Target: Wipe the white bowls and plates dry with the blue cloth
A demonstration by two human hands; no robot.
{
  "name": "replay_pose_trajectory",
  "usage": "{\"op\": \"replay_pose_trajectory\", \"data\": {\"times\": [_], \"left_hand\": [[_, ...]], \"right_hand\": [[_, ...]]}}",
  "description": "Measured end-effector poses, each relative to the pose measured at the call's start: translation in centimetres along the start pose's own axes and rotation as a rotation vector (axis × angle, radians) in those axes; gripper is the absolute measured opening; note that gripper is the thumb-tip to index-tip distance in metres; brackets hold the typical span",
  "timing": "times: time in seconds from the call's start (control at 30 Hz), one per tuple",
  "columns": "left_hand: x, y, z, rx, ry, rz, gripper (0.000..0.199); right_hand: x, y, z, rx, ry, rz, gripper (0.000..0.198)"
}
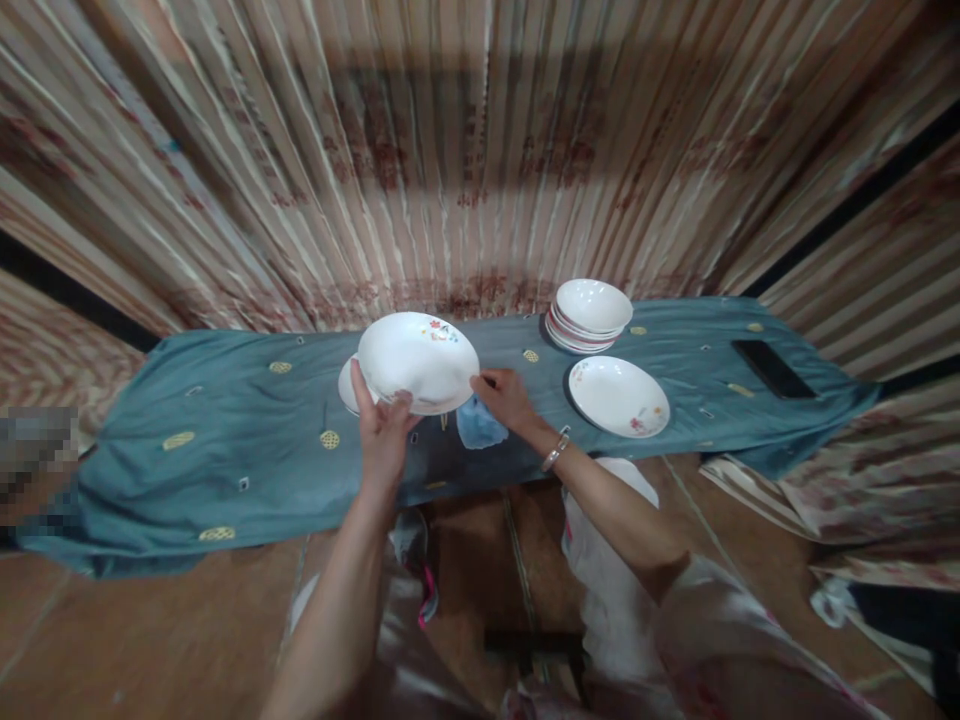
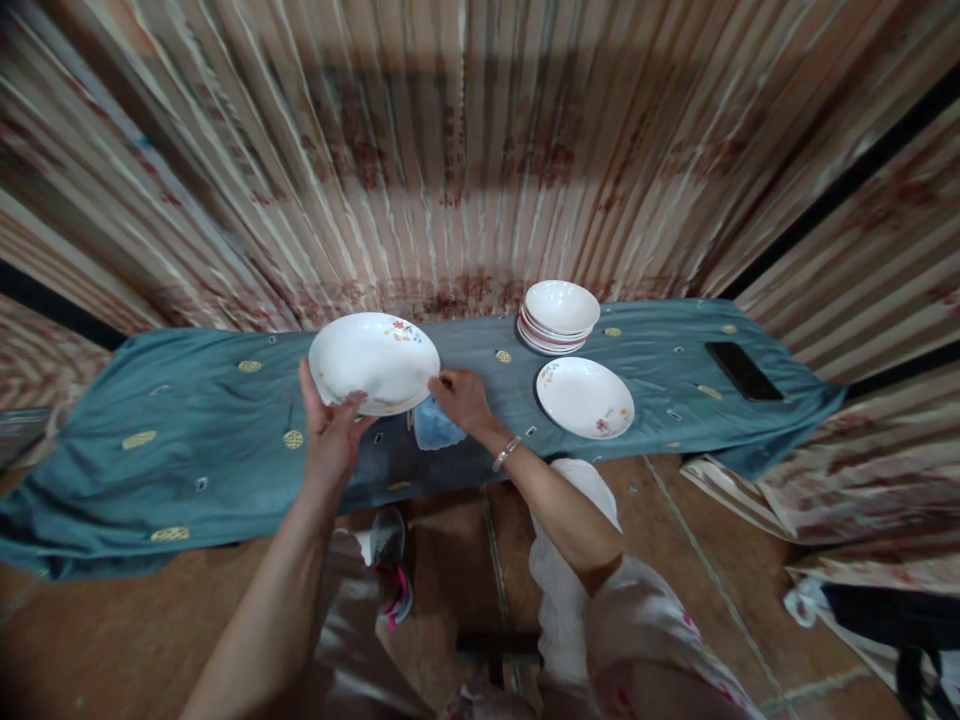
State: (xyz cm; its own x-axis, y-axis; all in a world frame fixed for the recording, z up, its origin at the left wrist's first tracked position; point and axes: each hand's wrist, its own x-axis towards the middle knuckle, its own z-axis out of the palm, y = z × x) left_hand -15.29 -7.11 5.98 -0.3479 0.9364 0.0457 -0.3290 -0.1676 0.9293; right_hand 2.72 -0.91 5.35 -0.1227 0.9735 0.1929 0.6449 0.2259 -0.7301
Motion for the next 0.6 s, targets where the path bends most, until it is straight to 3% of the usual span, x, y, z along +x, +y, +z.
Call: {"op": "replay_pose_trajectory", "data": {"times": [0.33, 0.43, 0.6], "left_hand": [[-0.3, -3.9, 2.6, 0.077, -0.097, -0.163, 0.117], [-0.4, -4.6, 3.1, 0.067, -0.104, -0.213, 0.118], [-0.6, -5.5, 3.6, 0.102, -0.130, -0.272, 0.115]], "right_hand": [[-1.5, 7.0, -1.2, 0.180, -0.038, 0.149, 0.054], [-1.2, 8.6, -2.2, 0.043, -0.006, 0.200, 0.058], [-1.1, 10.7, -4.2, -0.314, 0.077, -0.022, 0.045]]}}
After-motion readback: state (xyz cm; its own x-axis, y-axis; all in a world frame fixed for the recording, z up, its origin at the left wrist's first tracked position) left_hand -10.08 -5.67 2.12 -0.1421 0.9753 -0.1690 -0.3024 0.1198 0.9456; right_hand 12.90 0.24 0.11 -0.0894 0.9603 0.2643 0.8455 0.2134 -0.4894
